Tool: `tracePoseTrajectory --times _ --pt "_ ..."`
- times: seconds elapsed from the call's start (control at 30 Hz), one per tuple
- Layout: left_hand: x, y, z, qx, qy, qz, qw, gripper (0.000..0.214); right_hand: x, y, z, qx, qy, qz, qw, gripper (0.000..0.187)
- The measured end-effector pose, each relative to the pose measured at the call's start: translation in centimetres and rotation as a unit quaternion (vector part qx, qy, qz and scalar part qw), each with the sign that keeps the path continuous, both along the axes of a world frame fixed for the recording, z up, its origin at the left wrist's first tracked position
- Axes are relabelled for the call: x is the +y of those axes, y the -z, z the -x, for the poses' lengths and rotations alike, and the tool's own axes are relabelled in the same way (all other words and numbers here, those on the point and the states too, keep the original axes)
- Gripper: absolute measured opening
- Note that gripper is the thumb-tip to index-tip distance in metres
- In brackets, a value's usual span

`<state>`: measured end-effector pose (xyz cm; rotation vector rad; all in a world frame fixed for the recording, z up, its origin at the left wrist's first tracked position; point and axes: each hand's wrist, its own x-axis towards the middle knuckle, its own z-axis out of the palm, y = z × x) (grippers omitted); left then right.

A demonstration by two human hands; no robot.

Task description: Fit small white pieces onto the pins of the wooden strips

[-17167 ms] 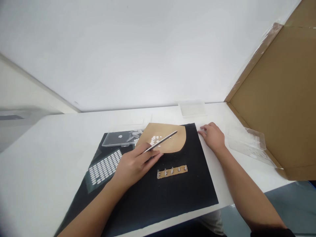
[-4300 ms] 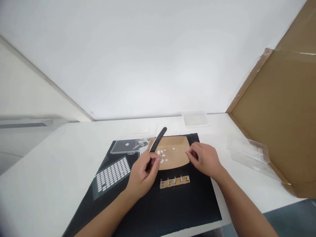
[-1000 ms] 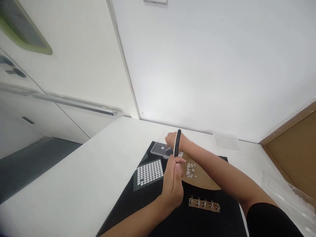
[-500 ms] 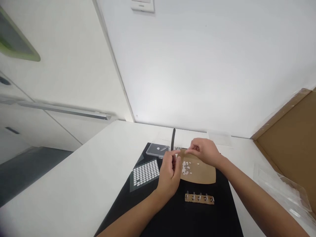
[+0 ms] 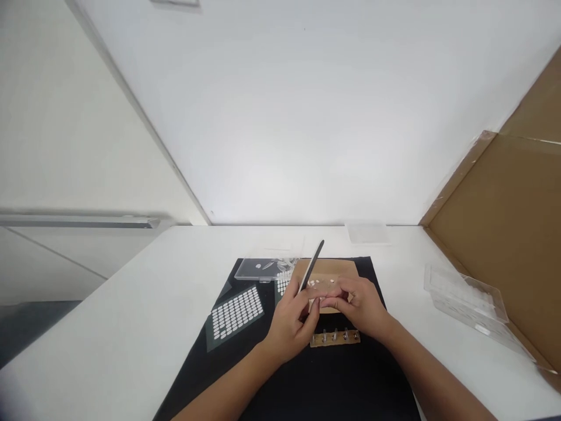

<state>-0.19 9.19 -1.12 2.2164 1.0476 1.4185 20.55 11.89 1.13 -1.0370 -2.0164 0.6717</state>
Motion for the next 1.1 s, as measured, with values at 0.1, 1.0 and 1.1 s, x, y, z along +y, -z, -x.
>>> tracePoseTrajectory --times 0.1,1.0,1.1 --pt "0.25 -0.26 0.10 0.006 0.010 -0.017 1.000 0.024 -0.12 -0.02 -0.14 0.019 0.000 0.016 1.000 0.040" --pt "0.82 -0.73 0.19 -0.033 -0.024 0.100 0.994 0.018 -0.84 -0.13 -0.02 0.051 0.013 0.009 0.999 0.018" --pt "0.72 -0.78 0.10 -0.050 -0.037 0.133 0.989 0.019 -0.82 -0.04 -0.16 0.083 -0.002 0.037 0.996 0.018"
